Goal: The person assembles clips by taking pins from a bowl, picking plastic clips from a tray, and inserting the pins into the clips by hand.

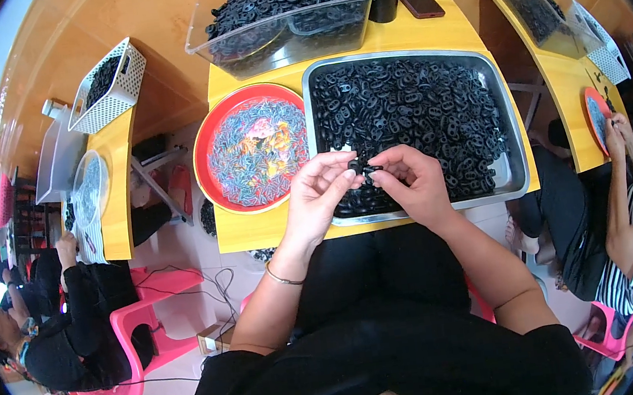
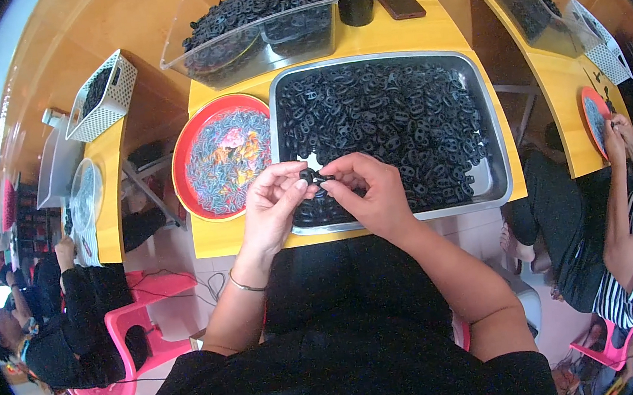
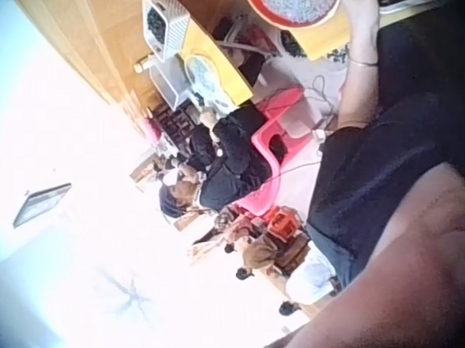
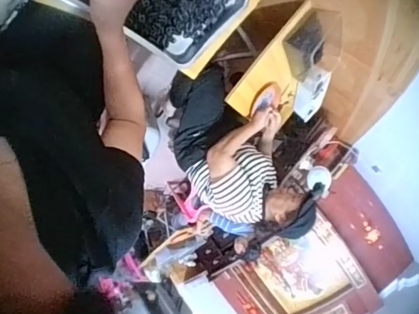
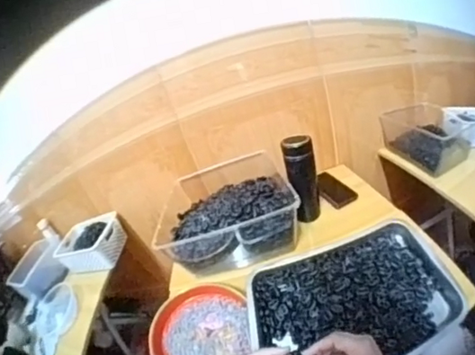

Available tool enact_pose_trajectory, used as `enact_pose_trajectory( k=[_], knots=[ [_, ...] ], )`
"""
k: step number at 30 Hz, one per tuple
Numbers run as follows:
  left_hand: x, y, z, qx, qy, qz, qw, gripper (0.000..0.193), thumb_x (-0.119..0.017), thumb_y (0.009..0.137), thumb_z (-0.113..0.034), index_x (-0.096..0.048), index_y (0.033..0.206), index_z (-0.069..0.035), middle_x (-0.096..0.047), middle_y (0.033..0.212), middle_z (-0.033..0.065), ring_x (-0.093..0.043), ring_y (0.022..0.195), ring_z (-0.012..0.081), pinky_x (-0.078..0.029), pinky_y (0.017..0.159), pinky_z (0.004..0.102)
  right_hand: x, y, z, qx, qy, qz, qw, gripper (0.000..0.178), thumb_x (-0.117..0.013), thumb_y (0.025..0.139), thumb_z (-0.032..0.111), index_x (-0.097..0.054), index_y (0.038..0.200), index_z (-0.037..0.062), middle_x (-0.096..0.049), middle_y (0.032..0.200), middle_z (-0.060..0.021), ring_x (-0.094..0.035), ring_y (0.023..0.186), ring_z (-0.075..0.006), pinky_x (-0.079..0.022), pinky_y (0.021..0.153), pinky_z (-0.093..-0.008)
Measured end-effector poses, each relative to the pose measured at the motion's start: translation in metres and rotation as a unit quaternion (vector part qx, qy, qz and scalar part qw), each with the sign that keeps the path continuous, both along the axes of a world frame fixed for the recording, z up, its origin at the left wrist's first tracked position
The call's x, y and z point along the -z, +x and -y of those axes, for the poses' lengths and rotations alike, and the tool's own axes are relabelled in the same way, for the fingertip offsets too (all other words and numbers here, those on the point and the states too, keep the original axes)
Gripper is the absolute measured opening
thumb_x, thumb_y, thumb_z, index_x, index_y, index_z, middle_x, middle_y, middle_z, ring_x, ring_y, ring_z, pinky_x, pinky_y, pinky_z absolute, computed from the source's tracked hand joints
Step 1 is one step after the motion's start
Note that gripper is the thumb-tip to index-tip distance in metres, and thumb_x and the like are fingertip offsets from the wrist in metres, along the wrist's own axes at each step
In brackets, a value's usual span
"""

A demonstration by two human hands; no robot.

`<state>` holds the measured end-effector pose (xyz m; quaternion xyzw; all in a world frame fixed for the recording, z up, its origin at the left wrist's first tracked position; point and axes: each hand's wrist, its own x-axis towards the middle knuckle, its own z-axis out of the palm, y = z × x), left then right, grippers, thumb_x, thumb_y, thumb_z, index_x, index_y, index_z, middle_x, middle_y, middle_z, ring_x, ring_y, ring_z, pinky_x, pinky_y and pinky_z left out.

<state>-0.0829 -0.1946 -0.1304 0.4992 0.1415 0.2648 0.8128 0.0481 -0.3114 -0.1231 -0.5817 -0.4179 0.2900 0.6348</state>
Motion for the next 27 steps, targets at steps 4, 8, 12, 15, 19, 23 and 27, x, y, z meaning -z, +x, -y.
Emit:
enact_pose_trajectory(
  k=[4,8,12,15,19,23,27],
  knots=[
    [0.0017,-0.0012,-0.0009,0.005,0.005,-0.007,1.000,0.022,-0.054,0.086,0.004,-0.054,0.107,0.000,-0.058,0.108,0.0090,-0.061,0.087,0.0147,-0.051,0.078,0.0266,0.0008,-0.0022,-0.0015,0.023,0.002,-0.013,1.000,0.016,-0.064,0.077,0.000,-0.061,0.092,0.0008,-0.060,0.080,-0.0044,-0.059,0.071,-0.0073,-0.048,0.061,-0.0205],
    [-0.0017,-0.0004,0.0000,0.011,0.004,0.001,1.000,0.022,-0.054,0.086,0.003,-0.055,0.108,-0.001,-0.059,0.108,0.0089,-0.061,0.085,0.0137,-0.051,0.077,0.0259,0.0022,-0.0015,-0.0020,0.023,0.008,-0.007,1.000,0.016,-0.064,0.076,0.000,-0.061,0.092,0.0010,-0.060,0.079,-0.0044,-0.058,0.070,-0.0073,-0.048,0.061,-0.0204],
    [-0.0035,0.0000,0.0007,0.012,0.007,-0.006,1.000,0.022,-0.054,0.086,0.001,-0.055,0.108,-0.001,-0.059,0.101,0.0069,-0.060,0.083,0.0122,-0.050,0.074,0.0239,0.0024,-0.0013,-0.0024,0.020,0.010,-0.016,1.000,0.017,-0.064,0.076,-0.001,-0.061,0.093,0.0009,-0.060,0.079,-0.0046,-0.058,0.069,-0.0073,-0.048,0.060,-0.0202],
    [-0.0041,0.0000,0.0003,0.013,0.007,-0.006,1.000,0.022,-0.055,0.086,0.001,-0.054,0.109,-0.001,-0.059,0.095,0.0056,-0.060,0.082,0.0117,-0.050,0.073,0.0232,0.0000,-0.0020,-0.0026,0.019,0.012,-0.013,1.000,0.017,-0.064,0.076,-0.001,-0.061,0.093,0.0009,-0.060,0.080,-0.0045,-0.058,0.069,-0.0071,-0.048,0.060,-0.0201],
    [-0.0049,-0.0002,0.0000,0.016,0.010,-0.010,1.000,0.022,-0.055,0.086,0.000,-0.054,0.108,-0.001,-0.060,0.093,0.0053,-0.061,0.080,0.0114,-0.050,0.072,0.0231,0.0002,-0.0023,-0.0025,0.018,0.011,-0.020,1.000,0.017,-0.064,0.077,-0.001,-0.061,0.093,0.0009,-0.060,0.079,-0.0040,-0.058,0.070,-0.0067,-0.048,0.060,-0.0201],
    [-0.0041,-0.0001,-0.0003,0.020,0.013,-0.009,1.000,0.021,-0.055,0.086,0.000,-0.054,0.108,-0.001,-0.060,0.092,0.0053,-0.061,0.079,0.0115,-0.050,0.071,0.0232,0.0012,-0.0021,-0.0020,0.016,0.013,-0.017,1.000,0.017,-0.063,0.077,-0.001,-0.061,0.093,0.0010,-0.060,0.079,-0.0039,-0.058,0.070,-0.0066,-0.048,0.061,-0.0201],
    [-0.0041,-0.0003,-0.0002,0.020,0.012,-0.007,1.000,0.020,-0.055,0.086,-0.001,-0.054,0.107,-0.001,-0.061,0.092,0.0056,-0.061,0.079,0.0116,-0.051,0.071,0.0233,0.0004,-0.0024,-0.0020,0.015,0.012,-0.014,1.000,0.017,-0.064,0.077,0.000,-0.061,0.093,0.0012,-0.060,0.079,-0.0038,-0.058,0.070,-0.0065,-0.048,0.061,-0.0202]
  ],
)
